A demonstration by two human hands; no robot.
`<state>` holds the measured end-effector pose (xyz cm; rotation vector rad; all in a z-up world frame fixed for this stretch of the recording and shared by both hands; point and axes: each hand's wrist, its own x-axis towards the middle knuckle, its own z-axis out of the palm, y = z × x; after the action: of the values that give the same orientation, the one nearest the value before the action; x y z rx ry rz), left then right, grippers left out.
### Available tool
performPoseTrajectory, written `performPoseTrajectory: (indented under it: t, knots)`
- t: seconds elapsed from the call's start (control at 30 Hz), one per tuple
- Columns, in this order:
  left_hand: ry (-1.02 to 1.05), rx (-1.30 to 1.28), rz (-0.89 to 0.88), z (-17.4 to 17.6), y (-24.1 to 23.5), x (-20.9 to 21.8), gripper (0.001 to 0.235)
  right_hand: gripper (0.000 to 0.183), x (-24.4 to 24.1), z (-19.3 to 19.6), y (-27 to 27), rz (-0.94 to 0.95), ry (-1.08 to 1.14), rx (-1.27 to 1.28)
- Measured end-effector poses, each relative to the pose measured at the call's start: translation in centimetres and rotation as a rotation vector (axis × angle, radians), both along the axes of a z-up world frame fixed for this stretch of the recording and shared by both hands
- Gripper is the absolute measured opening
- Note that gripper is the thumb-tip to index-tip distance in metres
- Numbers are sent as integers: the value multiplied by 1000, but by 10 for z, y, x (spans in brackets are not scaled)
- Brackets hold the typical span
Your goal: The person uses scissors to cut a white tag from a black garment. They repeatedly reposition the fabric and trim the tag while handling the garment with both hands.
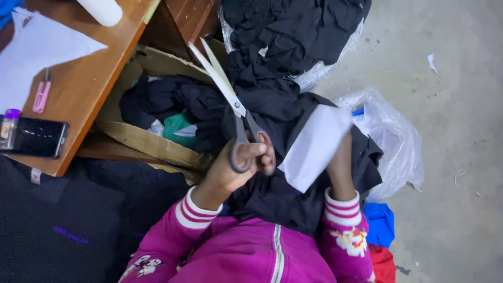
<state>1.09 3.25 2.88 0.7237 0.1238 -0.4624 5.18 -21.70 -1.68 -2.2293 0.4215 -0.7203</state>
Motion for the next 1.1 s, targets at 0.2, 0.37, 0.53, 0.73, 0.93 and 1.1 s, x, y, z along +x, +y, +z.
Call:
performPoseTrajectory:
  t: [0.2, 0.37, 0.53, 0.73, 0.93, 1.1]
  knots:
    - [-475, 718, -108, -16, 7, -20, 76, 27, -41, 8, -27, -87, 16, -85]
    - [-333, 952, -49, -42, -13, -29, 59, 34, -100, 49, 29, 230, 119, 175]
    - [-287, 538, 115, -70, -23, -19, 35, 55, -94, 51, 51, 592, 222, 411]
    - [-120, 62, -46, -86, -24, -23, 31, 79, -89, 8, 59, 404, 498, 532]
    - [-452, 838, -398, -35, 44, -39, 35, 57, -88, 47, 33, 156, 526, 820]
    - [-717, 1173, -1179, -24, 89, -73, 26, 36, -95, 44, -3, 356, 93, 540]
